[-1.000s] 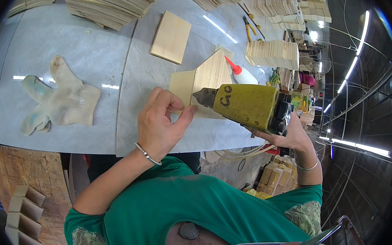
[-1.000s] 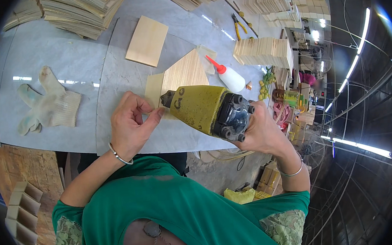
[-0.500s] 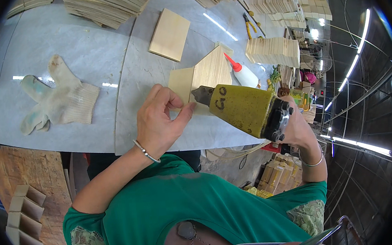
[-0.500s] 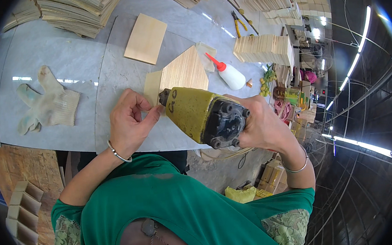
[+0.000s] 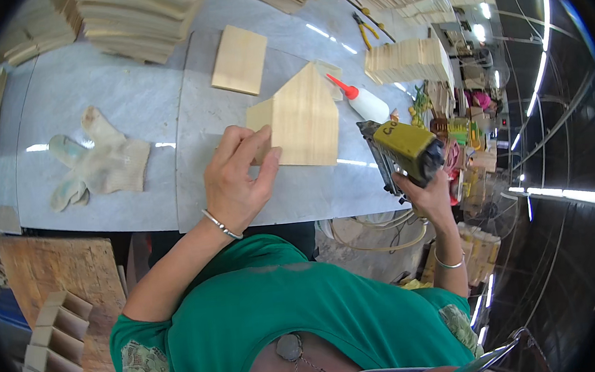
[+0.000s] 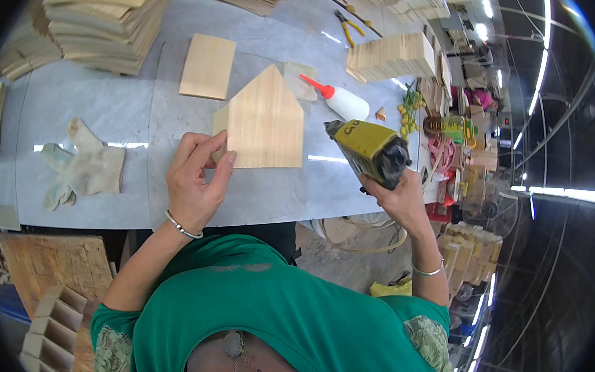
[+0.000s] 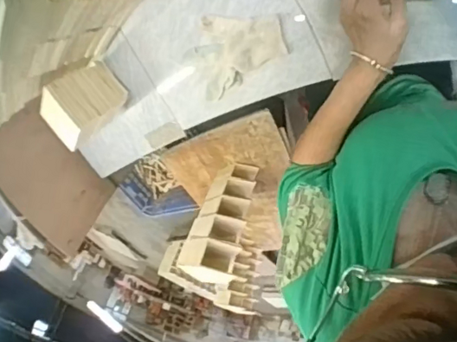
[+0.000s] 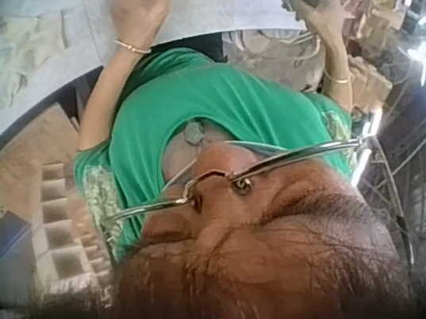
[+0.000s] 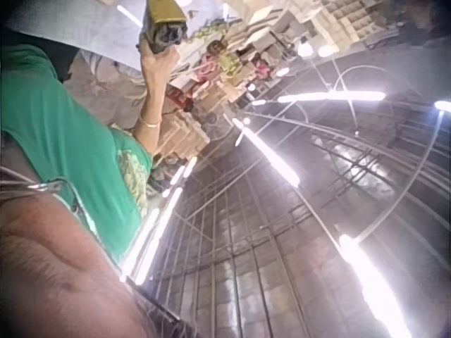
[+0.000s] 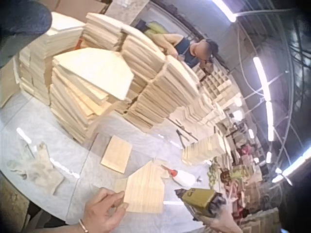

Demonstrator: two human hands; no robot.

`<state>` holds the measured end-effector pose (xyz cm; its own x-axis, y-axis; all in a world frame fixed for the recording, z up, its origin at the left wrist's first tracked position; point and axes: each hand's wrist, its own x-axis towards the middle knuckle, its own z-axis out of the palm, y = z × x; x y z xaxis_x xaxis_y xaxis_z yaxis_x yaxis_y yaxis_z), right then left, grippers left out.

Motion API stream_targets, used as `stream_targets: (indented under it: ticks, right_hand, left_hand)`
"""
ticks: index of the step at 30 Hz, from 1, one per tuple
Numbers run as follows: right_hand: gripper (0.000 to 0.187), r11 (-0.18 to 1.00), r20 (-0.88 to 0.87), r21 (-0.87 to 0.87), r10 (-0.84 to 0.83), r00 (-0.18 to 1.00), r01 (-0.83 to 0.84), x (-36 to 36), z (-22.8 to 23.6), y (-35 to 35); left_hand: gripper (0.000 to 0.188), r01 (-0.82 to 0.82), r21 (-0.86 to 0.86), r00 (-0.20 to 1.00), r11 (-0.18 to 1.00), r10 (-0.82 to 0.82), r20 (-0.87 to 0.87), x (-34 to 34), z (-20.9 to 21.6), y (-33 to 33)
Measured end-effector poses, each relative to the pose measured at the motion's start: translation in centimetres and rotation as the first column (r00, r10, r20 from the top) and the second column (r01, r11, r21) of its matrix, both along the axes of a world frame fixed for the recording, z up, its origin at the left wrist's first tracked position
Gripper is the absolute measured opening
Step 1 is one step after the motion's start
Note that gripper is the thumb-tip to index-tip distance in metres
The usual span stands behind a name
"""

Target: Assembling small wooden houses or birdhouses using wood glue and a pneumatic nail gun.

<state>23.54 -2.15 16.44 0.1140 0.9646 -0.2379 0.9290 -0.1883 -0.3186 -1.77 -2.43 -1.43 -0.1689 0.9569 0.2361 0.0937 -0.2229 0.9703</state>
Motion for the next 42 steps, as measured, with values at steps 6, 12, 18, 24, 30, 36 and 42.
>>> stream_targets:
  ticks: [6, 12, 18, 24, 30, 36, 42]
  right_hand:
    - [0.035, 0.977, 0.253, 0.096, -0.209, 0.945, 0.191, 10.2, -9.3, -2.8]
    - [0.057, 0.951, 0.356, 0.233, -0.279, 0.892, 0.204, 11.8, -14.4, -3.0]
    - [0.061, 0.932, 0.141, 0.195, -0.336, 0.931, 0.307, 11.0, -15.7, -2.2]
    - [0.036, 0.906, -0.402, 0.391, 0.007, 0.916, 0.164, 7.8, -14.1, 0.9]
    - [0.035, 0.998, -0.946, 0.069, 0.069, 0.317, -0.014, 0.8, -17.4, 6.7]
    - [0.034, 0.991, -0.995, 0.039, 0.051, 0.088, -0.130, 0.1, -18.6, 3.8]
    - [0.028, 0.997, -0.998, 0.060, 0.058, -0.023, -0.056, -0.3, -19.7, 2.8]
  left_hand:
    - [0.019, 0.002, -0.010, 0.996, 1.000, -0.003, -0.087, 0.0, 1.1, -0.3]
    - [0.022, 0.036, -0.064, 0.982, 0.997, -0.047, -0.181, -0.4, 1.2, 0.0]
    - [0.033, 0.040, -0.217, 0.979, 0.975, -0.082, -0.188, 0.5, 1.3, 0.7]
    - [0.036, 0.047, -0.258, 0.962, 0.965, -0.113, -0.247, 0.0, 1.9, 0.5]
    - [0.036, 0.044, -0.290, 0.955, 0.956, -0.126, -0.270, 0.1, 3.1, 0.8]
    - [0.027, 0.115, -0.345, 0.911, 0.932, -0.237, -0.337, -1.7, 4.7, 2.1]
    - [0.032, 0.344, 0.117, 0.387, 0.932, -0.027, -0.922, 2.5, 6.3, 1.1]
